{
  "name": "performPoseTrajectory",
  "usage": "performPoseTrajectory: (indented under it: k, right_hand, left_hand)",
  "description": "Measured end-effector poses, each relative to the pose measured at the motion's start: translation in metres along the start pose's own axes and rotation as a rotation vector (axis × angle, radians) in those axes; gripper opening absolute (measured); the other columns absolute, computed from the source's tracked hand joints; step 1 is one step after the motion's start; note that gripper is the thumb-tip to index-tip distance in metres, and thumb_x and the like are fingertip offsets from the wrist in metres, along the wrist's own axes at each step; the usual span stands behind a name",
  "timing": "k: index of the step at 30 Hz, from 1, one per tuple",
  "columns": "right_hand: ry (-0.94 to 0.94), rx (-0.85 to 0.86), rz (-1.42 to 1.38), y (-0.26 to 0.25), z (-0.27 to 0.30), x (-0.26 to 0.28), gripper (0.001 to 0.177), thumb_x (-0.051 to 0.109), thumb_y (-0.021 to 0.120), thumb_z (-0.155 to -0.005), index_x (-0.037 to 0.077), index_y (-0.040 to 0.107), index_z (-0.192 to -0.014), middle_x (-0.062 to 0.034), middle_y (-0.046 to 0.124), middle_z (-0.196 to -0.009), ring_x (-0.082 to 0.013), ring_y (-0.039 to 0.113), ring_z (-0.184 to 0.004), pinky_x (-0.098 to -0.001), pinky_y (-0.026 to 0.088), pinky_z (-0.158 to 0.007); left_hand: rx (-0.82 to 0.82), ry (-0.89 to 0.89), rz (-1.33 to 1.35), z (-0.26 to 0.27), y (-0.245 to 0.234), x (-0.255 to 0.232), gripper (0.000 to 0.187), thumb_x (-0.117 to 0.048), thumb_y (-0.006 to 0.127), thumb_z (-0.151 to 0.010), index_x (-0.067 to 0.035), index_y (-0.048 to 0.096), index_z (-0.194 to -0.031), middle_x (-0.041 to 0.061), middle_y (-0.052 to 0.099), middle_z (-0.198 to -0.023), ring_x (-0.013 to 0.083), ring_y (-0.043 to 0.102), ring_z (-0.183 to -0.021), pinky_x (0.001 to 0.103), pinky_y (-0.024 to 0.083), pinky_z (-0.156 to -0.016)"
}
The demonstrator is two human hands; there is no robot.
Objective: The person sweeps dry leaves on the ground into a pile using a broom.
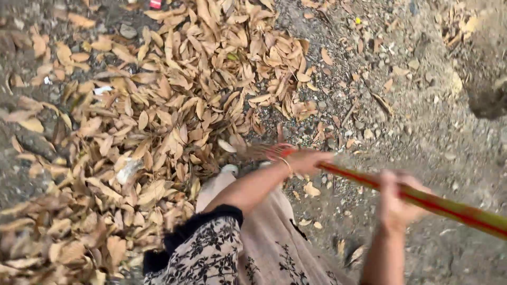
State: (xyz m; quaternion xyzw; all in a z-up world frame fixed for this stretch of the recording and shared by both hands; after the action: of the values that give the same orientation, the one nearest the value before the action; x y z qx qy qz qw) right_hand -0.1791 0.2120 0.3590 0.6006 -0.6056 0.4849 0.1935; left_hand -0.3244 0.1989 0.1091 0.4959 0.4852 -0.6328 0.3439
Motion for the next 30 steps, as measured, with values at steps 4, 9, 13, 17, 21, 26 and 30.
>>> performPoseTrajectory:
  k: [4, 9, 13, 17, 21, 26, 30]
  right_hand:
    - [0.171, 0.154, -0.134, 0.048, 0.005, -0.033, 0.020, 0.001, 0.065, -0.104, -0.002, 0.064, -0.085, -0.0163, 0.073, -0.096, -0.0257, 0.073, -0.090, -0.0402, 0.062, -0.090]
    - [-0.062, 0.418, -0.128, 0.042, -0.040, -0.037, 0.024, 0.002, 0.061, -0.107, -0.002, 0.058, -0.083, -0.0216, 0.072, -0.099, -0.0349, 0.073, -0.104, -0.0452, 0.060, -0.097]
    - [-0.230, 0.409, -0.599, -0.006, -0.120, -0.047, 0.031, 0.027, 0.056, -0.106, 0.001, 0.056, -0.089, -0.0168, 0.066, -0.081, -0.0295, 0.072, -0.076, -0.0482, 0.064, -0.076]
    - [-0.193, 0.608, -0.957, -0.019, -0.194, -0.099, 0.052, 0.057, 0.038, -0.103, 0.013, 0.057, -0.082, -0.0050, 0.061, -0.065, -0.0161, 0.064, -0.052, -0.0398, 0.059, -0.054]
    - [0.111, 0.924, -1.466, 0.070, -0.143, -0.089, 0.035, 0.049, 0.046, -0.095, 0.019, 0.034, -0.081, -0.0008, 0.056, -0.052, -0.0121, 0.051, -0.040, -0.0339, 0.054, -0.045]
    - [0.173, 1.491, -0.758, 0.148, 0.018, -0.047, 0.021, -0.004, 0.055, -0.093, 0.003, 0.064, -0.076, -0.0133, 0.070, -0.083, -0.0221, 0.069, -0.075, -0.0414, 0.062, -0.085]
    - [-0.100, 1.593, -0.710, 0.138, 0.039, 0.008, 0.024, -0.004, 0.056, -0.101, 0.002, 0.054, -0.078, -0.0105, 0.063, -0.079, -0.0206, 0.065, -0.078, -0.0389, 0.057, -0.084]
  left_hand:
    - [-0.236, -0.143, -0.211, -0.010, -0.049, 0.079, 0.022, -0.012, 0.065, -0.092, -0.021, 0.061, -0.113, 0.011, 0.072, -0.094, 0.0325, 0.069, -0.086, 0.048, 0.051, -0.076]
    - [-0.745, -0.137, -0.460, -0.023, -0.112, 0.041, 0.028, -0.008, 0.064, -0.090, -0.019, 0.059, -0.115, 0.016, 0.072, -0.096, 0.0427, 0.068, -0.089, 0.053, 0.051, -0.079]
    - [-0.971, -0.239, -0.425, -0.015, -0.107, -0.041, 0.042, -0.003, 0.064, -0.083, -0.012, 0.055, -0.123, 0.017, 0.069, -0.089, 0.0424, 0.068, -0.089, 0.054, 0.053, -0.079]
    - [-1.285, -0.243, -0.300, 0.051, -0.078, -0.142, 0.025, -0.014, 0.076, -0.083, -0.010, 0.059, -0.101, 0.016, 0.064, -0.070, 0.0420, 0.066, -0.076, 0.057, 0.049, -0.079]
    - [-1.331, -0.596, -0.275, 0.112, 0.001, -0.100, 0.030, -0.013, 0.077, -0.077, -0.010, 0.058, -0.100, 0.014, 0.066, -0.076, 0.0379, 0.067, -0.081, 0.052, 0.049, -0.081]
    - [-1.572, -1.216, -0.394, 0.214, 0.094, -0.020, 0.031, -0.005, 0.080, -0.063, -0.017, 0.073, -0.090, 0.018, 0.069, -0.086, 0.0390, 0.066, -0.080, 0.053, 0.048, -0.071]
    - [-1.691, -0.785, -0.248, 0.195, 0.083, 0.066, 0.025, -0.002, 0.082, -0.060, -0.009, 0.065, -0.078, 0.017, 0.064, -0.084, 0.0385, 0.063, -0.089, 0.045, 0.050, -0.078]
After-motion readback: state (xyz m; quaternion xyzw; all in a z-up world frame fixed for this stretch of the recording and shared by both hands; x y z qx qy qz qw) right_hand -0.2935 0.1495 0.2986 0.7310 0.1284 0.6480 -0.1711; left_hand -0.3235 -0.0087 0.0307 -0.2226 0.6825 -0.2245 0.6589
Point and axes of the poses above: each hand's wrist, its own z-axis away from the middle knuckle, its own y-axis out of the palm, x = y × z, the point moved 4 cm from there along -z, towards the middle knuckle
